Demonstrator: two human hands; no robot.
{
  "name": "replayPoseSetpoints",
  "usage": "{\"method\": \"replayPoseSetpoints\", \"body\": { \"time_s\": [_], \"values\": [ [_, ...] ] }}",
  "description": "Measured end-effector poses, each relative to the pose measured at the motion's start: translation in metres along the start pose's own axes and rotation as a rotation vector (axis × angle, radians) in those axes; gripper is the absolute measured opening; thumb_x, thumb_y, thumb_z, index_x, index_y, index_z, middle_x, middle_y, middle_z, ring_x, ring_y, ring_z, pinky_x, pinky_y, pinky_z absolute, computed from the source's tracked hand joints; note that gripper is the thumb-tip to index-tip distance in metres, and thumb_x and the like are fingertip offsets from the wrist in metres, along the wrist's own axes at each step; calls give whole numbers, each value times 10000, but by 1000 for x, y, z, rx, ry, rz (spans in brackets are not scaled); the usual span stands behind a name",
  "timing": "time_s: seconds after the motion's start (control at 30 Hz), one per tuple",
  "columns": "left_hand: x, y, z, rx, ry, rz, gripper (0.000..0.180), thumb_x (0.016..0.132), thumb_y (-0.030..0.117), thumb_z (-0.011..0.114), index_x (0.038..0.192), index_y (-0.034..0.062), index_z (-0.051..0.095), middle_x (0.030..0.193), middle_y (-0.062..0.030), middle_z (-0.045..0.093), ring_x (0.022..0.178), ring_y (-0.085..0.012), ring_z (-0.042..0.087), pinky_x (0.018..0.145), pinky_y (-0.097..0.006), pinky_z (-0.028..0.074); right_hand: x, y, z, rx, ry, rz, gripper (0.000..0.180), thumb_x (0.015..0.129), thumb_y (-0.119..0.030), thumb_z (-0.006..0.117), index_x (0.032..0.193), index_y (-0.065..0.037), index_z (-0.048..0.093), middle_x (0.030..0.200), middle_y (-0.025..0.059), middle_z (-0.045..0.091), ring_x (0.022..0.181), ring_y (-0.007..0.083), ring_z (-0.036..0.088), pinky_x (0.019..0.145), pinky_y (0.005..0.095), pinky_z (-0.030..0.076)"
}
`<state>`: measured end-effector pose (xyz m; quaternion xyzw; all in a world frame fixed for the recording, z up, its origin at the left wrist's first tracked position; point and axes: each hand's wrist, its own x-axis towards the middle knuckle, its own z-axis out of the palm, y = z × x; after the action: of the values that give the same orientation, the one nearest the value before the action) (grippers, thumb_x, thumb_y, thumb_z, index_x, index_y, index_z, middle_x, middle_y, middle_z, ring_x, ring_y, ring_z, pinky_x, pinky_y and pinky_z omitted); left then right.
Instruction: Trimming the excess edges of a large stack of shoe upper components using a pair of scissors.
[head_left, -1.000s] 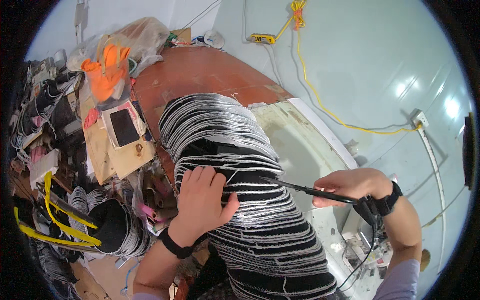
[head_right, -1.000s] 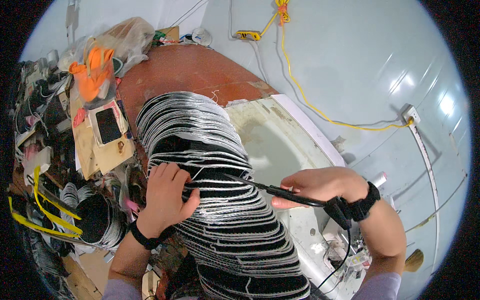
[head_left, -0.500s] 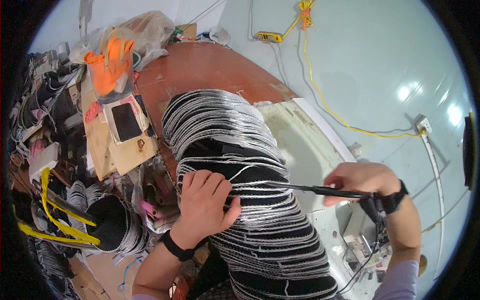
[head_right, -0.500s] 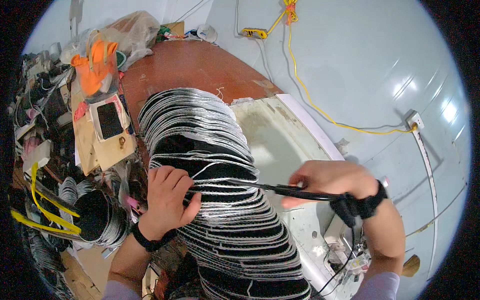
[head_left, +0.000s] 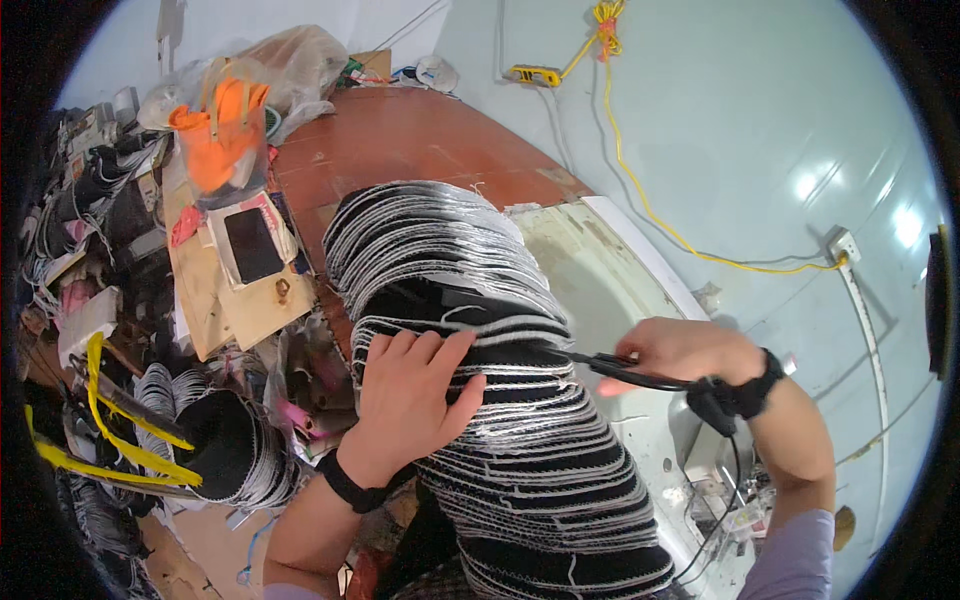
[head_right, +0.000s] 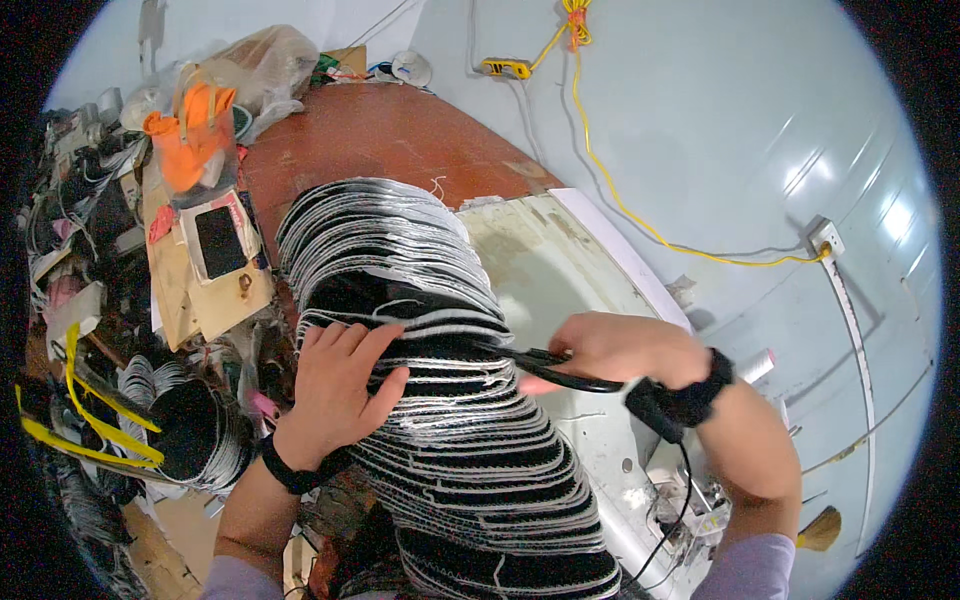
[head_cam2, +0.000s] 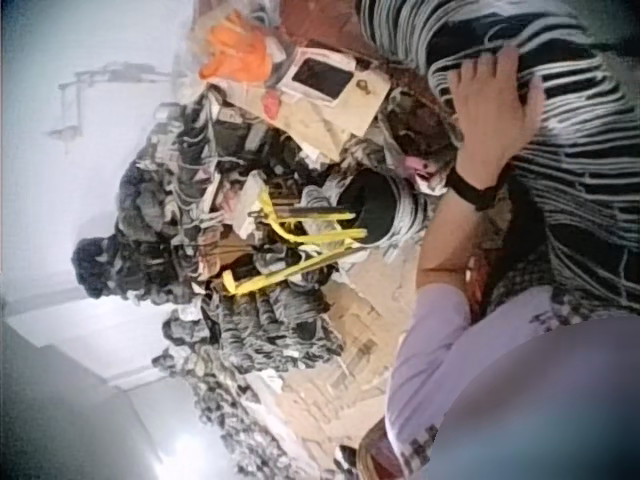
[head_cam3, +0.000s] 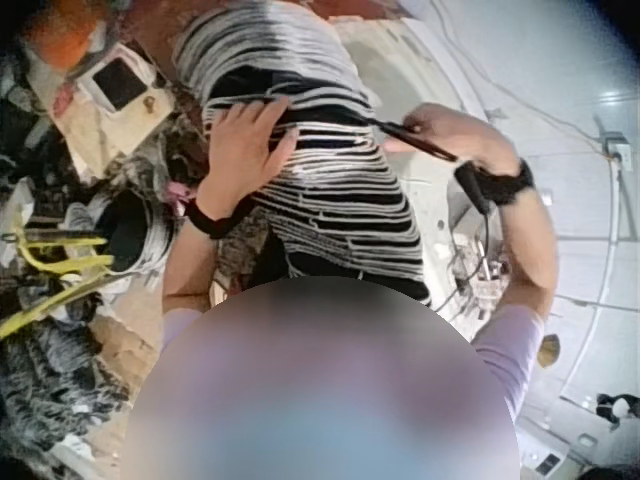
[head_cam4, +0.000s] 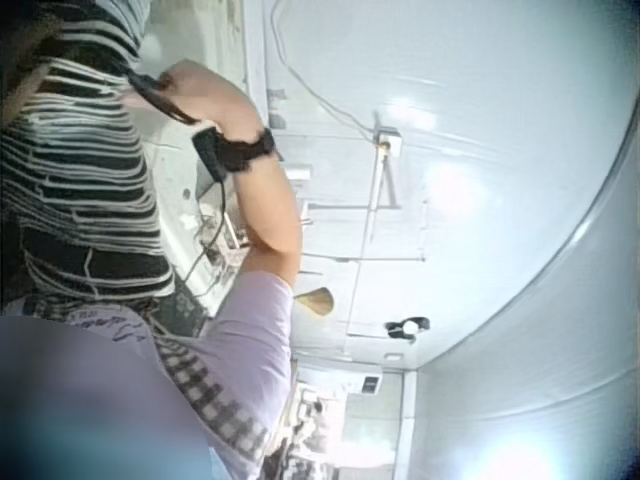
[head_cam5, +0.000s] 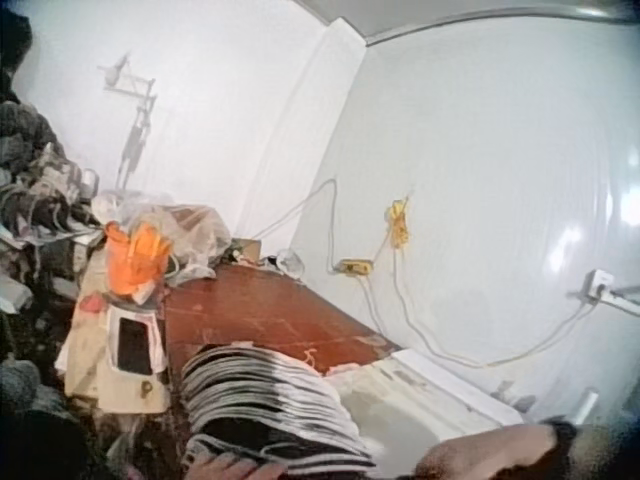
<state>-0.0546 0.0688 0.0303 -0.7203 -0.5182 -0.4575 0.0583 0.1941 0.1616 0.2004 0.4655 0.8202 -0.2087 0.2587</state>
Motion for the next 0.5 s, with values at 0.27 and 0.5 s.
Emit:
{"method": "replayPoseSetpoints", "body": {
  "time_s": [0.27,0.5],
  "values": [
    [-1,6,-3,37,36,-2,266,779,288,704,925,70,662,1088,-153,570,1038,-346,530,904,-477,365,18,-2,-14,191,-343,110,728,854,-763,524,870,-39,601,623,-2,527,568,88,477,516,275,392],
    [-4,-2,-6,-12,-46,-13,270,789,312,707,875,65,639,1239,-190,561,1198,-373,507,1084,-571,275,65,2,7,29,-120,44,773,816,-811,510,715,-56,635,558,-28,487,491,86,484,452,269,379]
  ]
}}
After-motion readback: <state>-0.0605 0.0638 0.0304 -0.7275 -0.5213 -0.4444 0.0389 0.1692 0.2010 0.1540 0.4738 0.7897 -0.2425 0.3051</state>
